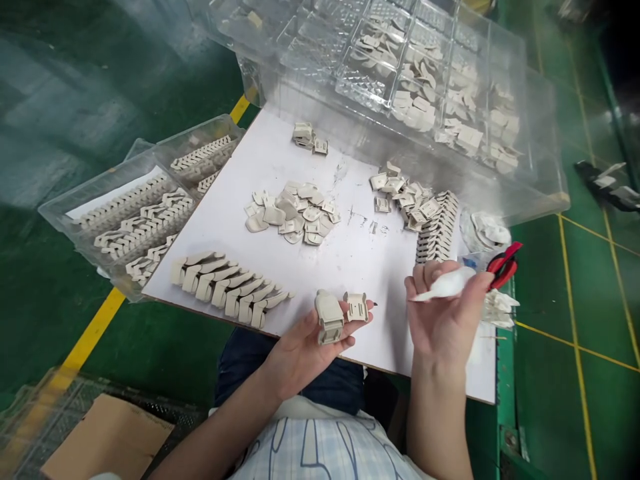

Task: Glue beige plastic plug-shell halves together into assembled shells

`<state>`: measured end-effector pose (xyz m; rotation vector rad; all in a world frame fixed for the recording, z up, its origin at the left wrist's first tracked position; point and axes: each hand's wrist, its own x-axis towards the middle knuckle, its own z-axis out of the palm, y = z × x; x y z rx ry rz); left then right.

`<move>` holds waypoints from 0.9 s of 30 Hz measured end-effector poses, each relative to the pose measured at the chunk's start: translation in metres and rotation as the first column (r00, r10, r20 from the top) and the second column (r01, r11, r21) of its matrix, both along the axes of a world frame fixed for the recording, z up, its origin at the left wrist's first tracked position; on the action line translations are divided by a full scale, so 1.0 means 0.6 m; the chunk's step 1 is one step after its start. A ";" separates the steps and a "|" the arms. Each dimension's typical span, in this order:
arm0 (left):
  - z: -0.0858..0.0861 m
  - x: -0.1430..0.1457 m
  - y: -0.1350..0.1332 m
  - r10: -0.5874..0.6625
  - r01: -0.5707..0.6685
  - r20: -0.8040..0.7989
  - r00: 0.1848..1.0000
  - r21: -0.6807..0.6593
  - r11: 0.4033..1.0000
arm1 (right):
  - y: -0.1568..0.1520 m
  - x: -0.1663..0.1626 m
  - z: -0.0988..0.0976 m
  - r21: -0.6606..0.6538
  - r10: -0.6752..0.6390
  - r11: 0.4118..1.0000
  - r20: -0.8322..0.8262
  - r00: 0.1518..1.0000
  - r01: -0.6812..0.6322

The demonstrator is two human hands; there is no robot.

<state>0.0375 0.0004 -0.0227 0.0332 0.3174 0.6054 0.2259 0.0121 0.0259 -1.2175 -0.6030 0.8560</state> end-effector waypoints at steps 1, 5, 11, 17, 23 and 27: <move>0.000 0.000 0.000 -0.001 0.001 0.005 1.000 0.011 1.000 | 0.002 -0.007 0.000 0.034 -0.014 0.999 0.067 0.998 0.012; -0.004 -0.002 -0.002 -0.016 0.016 0.006 1.000 0.023 1.000 | -0.003 -0.018 -0.004 0.094 -0.042 0.996 0.384 0.922 0.007; -0.009 -0.004 -0.004 -0.027 0.027 -0.008 1.000 0.041 0.999 | -0.019 -0.013 -0.016 -0.001 0.034 0.999 0.510 0.859 -0.038; -0.009 -0.004 -0.005 -0.018 0.018 -0.014 1.000 0.012 1.000 | -0.018 -0.013 -0.030 0.055 0.015 0.997 0.518 0.855 -0.050; -0.005 -0.003 -0.005 -0.004 0.004 -0.028 1.000 -0.033 0.999 | -0.018 -0.012 -0.028 -0.020 0.040 0.999 0.577 0.816 -0.035; -0.003 -0.003 -0.005 -0.009 0.007 -0.039 0.999 -0.049 0.999 | -0.019 -0.012 -0.028 0.005 0.032 0.999 0.557 0.830 -0.042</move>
